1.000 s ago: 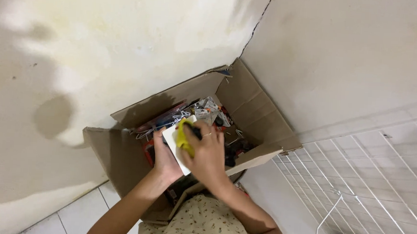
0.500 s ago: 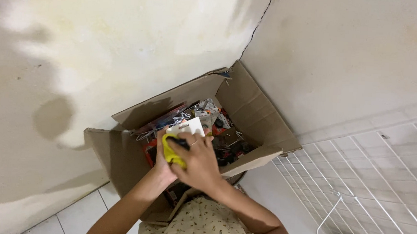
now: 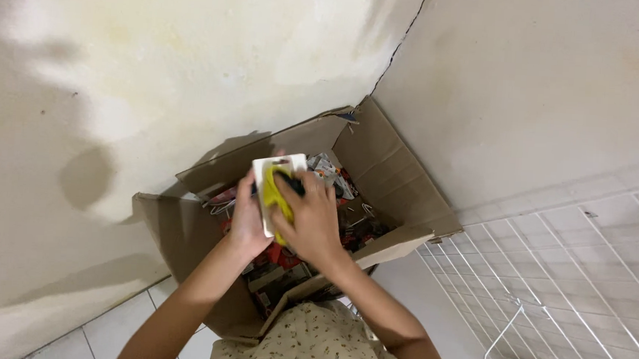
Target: The recorder is wiping motorcycle parts with a cloth and hanging them on a display rack.
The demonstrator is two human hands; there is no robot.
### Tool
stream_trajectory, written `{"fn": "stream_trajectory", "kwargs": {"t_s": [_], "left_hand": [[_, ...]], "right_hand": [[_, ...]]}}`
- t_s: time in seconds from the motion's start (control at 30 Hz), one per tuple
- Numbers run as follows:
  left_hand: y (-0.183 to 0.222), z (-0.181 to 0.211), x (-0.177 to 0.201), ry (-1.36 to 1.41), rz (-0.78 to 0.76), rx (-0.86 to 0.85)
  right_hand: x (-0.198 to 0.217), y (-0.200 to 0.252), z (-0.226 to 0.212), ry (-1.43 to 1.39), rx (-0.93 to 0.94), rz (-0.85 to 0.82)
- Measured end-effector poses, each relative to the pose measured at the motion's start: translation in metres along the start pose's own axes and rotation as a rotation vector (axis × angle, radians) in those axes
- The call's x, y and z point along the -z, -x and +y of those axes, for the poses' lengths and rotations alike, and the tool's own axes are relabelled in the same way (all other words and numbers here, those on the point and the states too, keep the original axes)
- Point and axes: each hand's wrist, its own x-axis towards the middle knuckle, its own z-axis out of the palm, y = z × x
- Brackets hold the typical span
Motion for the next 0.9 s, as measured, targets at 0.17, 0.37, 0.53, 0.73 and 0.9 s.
{"fn": "stream_trajectory", "kwargs": {"t_s": [0.17, 0.37, 0.53, 0.73, 0.9], "left_hand": [[-0.046, -0.042, 0.074, 0.152, -0.050, 0.023], [-0.013, -0.003, 0.019, 0.166, -0.187, -0.148], [-0.022, -0.018, 0.043, 0.158, -0.115, -0.107], [-0.013, -0.009, 0.032, 0.134, -0.070, -0.171], [-0.018, -0.016, 0.046, 0.096, 0.016, -0.124]], "right_hand": [[-0.021, -0.019, 0.009, 0.057, 0.002, -0.008], [-0.021, 0.013, -0.013, 0.018, 0.091, -0.041], [-0.033, 0.003, -0.002, -0.032, 0.081, 0.013], [-0.021, -0.002, 0.008, -0.103, 0.014, -0.061], [-0.042, 0.007, 0.064, -0.437, -0.272, -0.407]]}}
